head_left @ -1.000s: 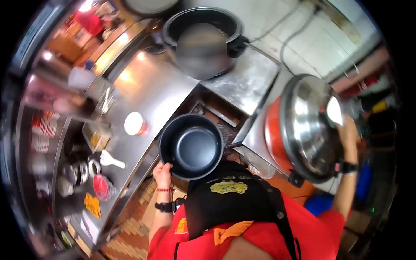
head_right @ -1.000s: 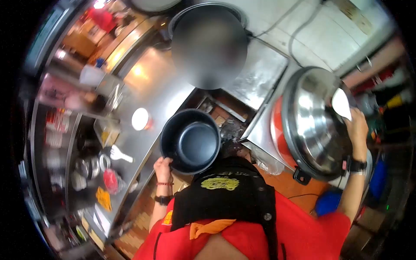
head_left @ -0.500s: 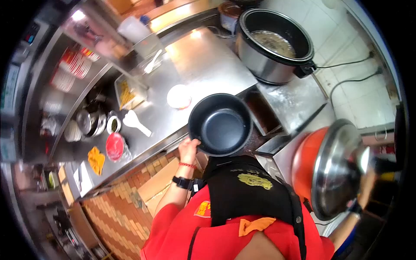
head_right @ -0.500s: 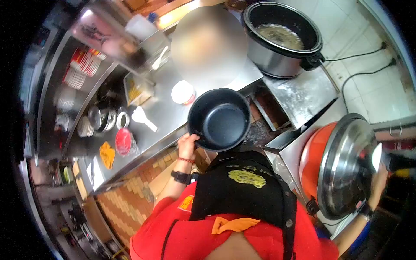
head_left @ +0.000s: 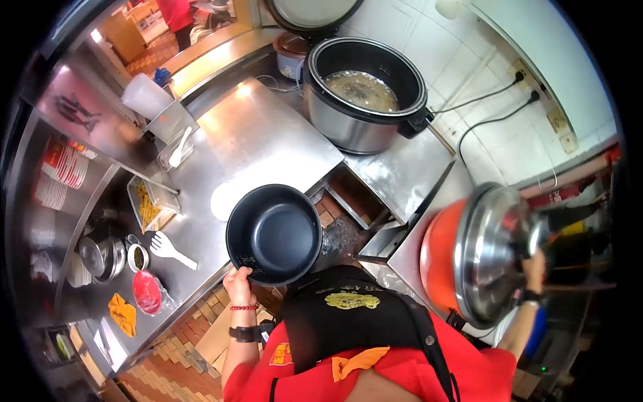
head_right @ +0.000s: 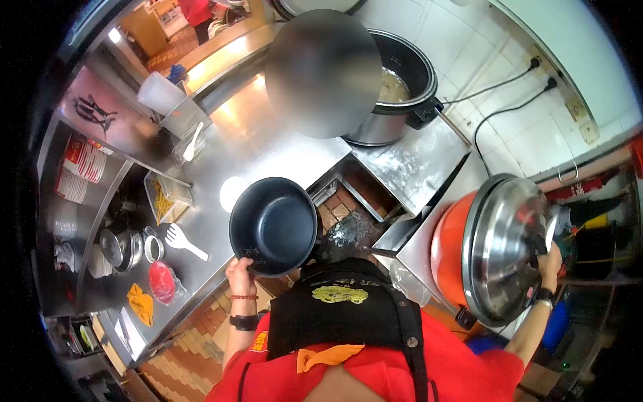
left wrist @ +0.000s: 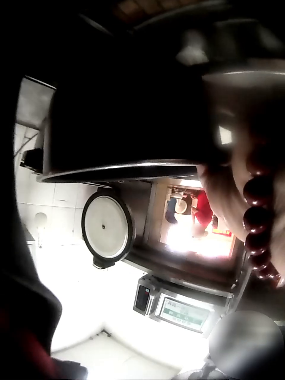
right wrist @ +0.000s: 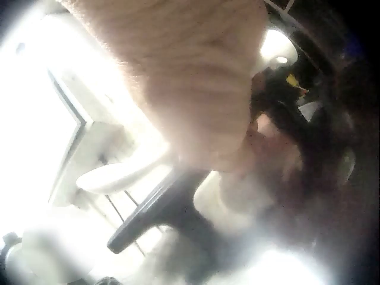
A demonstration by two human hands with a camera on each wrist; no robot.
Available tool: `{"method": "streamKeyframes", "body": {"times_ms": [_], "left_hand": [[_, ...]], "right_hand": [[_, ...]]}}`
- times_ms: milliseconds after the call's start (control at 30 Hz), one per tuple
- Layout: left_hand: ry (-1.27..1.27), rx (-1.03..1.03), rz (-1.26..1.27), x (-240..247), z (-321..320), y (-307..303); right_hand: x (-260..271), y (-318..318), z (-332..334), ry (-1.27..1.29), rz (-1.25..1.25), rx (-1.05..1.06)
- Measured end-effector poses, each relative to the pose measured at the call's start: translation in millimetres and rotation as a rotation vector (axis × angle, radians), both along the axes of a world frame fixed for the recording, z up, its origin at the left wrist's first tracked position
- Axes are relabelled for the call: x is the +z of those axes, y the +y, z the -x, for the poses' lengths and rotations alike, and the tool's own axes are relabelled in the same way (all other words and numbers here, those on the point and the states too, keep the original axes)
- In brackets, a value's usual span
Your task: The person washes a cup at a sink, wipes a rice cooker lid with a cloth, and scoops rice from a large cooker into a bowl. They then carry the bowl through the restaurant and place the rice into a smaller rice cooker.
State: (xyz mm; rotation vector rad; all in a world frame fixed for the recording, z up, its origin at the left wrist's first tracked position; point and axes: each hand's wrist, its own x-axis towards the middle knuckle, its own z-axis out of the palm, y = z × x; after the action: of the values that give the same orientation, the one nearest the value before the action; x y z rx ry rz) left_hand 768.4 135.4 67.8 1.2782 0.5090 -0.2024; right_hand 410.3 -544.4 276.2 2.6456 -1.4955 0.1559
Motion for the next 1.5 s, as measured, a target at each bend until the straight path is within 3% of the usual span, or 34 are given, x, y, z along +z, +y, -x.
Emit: {"method": "streamKeyframes", "body": {"times_ms": [67, 133, 167, 200, 233, 333, 367, 400, 467, 500, 667, 767, 833, 1067, 1200, 1300, 1400, 1500], "left_hand": [[-0.010, 0.018, -0.009, 9, -2, 7], [-0.069, 0.063, 0.001, 21, -3, 11], [-0.071, 0.075, 0.027, 30, -4, 12], [-0.073, 0.071, 0.025, 33, -7, 16], [-0.084, 0.074, 0.031, 33, -9, 20], [-0.123, 0.076, 0.066, 38, -17, 31], [-0.135, 0.099, 0.049, 39, -19, 34], [-0.145, 0.121, 0.032, 41, -20, 37], [-0.133, 0.162, 0.036, 51, -17, 46], [-0.139, 0.193, 0.016, 56, -15, 48], [-0.094, 0.351, -0.071, 66, 10, 84], [-0.094, 0.463, -0.066, 61, 33, 111], [0.036, 0.589, -0.151, 68, 42, 120], [0.153, 0.801, -0.286, 59, 62, 150], [0.092, 0.751, -0.231, 52, 52, 155], [0.102, 0.779, -0.125, 58, 31, 146], [0.050, 0.694, -0.104, 51, 23, 148], [0.044, 0.662, -0.044, 59, 13, 143]], "right_hand": [[0, -31, 29, -0.161, -0.008, 0.086], [21, -42, 15, -0.358, -0.122, 0.074], [41, -37, -5, -0.245, -0.043, 0.049], [69, -2, -52, -0.286, -0.035, 0.049], [74, -21, -67, -0.295, -0.077, 0.209], [96, -7, -176, -0.218, 0.078, 0.319], [116, 27, -228, -0.149, -0.083, 0.228], [113, 34, -266, -0.117, 0.066, 0.327], [110, 63, -342, -0.190, 0.100, 0.555], [99, 46, -379, -0.171, 0.011, 0.551], [58, 95, -550, -0.064, 0.016, 0.591], [20, 103, -623, -0.017, 0.080, 0.611], [-10, 91, -668, -0.019, 0.144, 0.653], [-27, 79, -719, -0.018, 0.149, 0.597], [-32, 80, -725, 0.076, 0.179, 0.687], [-46, 58, -729, -0.089, 0.042, 0.817], [-62, 39, -731, -0.171, 0.097, 0.885], [-63, 21, -732, -0.064, 0.206, 0.831]]}}
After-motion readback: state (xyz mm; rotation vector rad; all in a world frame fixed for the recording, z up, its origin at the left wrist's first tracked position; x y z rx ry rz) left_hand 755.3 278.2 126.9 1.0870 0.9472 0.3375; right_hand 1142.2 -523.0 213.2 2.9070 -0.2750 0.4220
